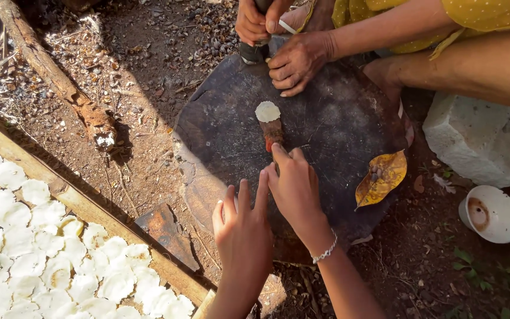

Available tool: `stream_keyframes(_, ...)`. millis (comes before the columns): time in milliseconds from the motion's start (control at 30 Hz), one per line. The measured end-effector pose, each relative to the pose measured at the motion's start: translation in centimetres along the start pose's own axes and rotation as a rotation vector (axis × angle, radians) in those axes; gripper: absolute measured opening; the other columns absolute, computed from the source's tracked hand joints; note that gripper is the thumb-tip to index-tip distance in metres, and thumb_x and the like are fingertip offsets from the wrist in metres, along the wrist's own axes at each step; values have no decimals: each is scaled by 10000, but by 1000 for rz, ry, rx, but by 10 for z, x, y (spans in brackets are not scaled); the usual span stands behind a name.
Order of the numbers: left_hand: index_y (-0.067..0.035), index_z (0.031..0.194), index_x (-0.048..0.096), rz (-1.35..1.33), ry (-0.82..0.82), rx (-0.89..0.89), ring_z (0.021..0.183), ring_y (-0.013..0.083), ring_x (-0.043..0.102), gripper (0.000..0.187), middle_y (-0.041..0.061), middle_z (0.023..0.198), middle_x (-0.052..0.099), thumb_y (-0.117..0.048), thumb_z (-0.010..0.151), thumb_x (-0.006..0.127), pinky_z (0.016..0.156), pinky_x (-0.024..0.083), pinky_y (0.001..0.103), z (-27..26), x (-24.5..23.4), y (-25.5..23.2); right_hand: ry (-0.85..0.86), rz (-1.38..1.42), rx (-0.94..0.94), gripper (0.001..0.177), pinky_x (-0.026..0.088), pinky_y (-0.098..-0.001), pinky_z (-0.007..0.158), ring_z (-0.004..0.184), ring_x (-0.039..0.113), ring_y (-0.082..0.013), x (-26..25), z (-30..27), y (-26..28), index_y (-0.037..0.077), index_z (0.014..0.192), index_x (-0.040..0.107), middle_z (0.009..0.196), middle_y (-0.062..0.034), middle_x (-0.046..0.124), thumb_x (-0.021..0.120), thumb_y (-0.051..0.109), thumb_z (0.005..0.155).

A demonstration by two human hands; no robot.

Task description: The recorder and another person are pounding melinjo nuts with a heavy tool and flattening them to make chips, which are then placed on a woven tray to dry.

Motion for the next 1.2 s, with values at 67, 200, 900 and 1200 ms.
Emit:
stream_keyframes(67, -142, 1489, 493, 21, -3, -7, 1250, 375, 530, 755, 176, 1339, 589, -73, 763, 687, 1013, 437, 505, 4, 0, 2, -15, 6, -13, 422, 576, -471, 715, 860, 717, -402, 7, 10, -1, 6, 1321, 636, 1027, -252, 640, 668, 151, 926)
stream_keyframes(200, -69, 1485, 476, 20, 4, 25, 1268, 356, 514, 749, 178, 1350, 581, -81, 769, 694, 1019, 428, 503, -1, 13, 1, -60, 20, 14, 428, 578, -462, 724, 854, 715, -399, 11, 16, -6, 14, 1334, 640, 1035, -255, 638, 656, 137, 923)
stream_keyframes(900, -49, 1472, 495, 78, -47, 14, 1358, 400, 462, 666, 200, 1415, 535, -179, 840, 659, 1105, 366, 563, -9, 22, 14, -253, 294, -143, 463, 573, -411, 832, 1030, 710, -329, -15, -100, -13, -5, 1407, 575, 1202, -171, 620, 621, 28, 947)
stream_keyframes(1200, -46, 1506, 482, 65, 44, 23, 1388, 413, 443, 670, 229, 1463, 512, -215, 884, 666, 1116, 347, 562, -41, 12, 11, -110, 673, 127, 366, 489, -323, 684, 827, 604, -211, -9, -176, -47, 2, 1390, 588, 1087, -160, 703, 529, 112, 1046)
Point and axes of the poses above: each hand's wrist, its own z-axis towards the middle knuckle, its own x-axis out of the palm, y = z × x, the point moved 8 cm from there along z, towards the middle knuckle
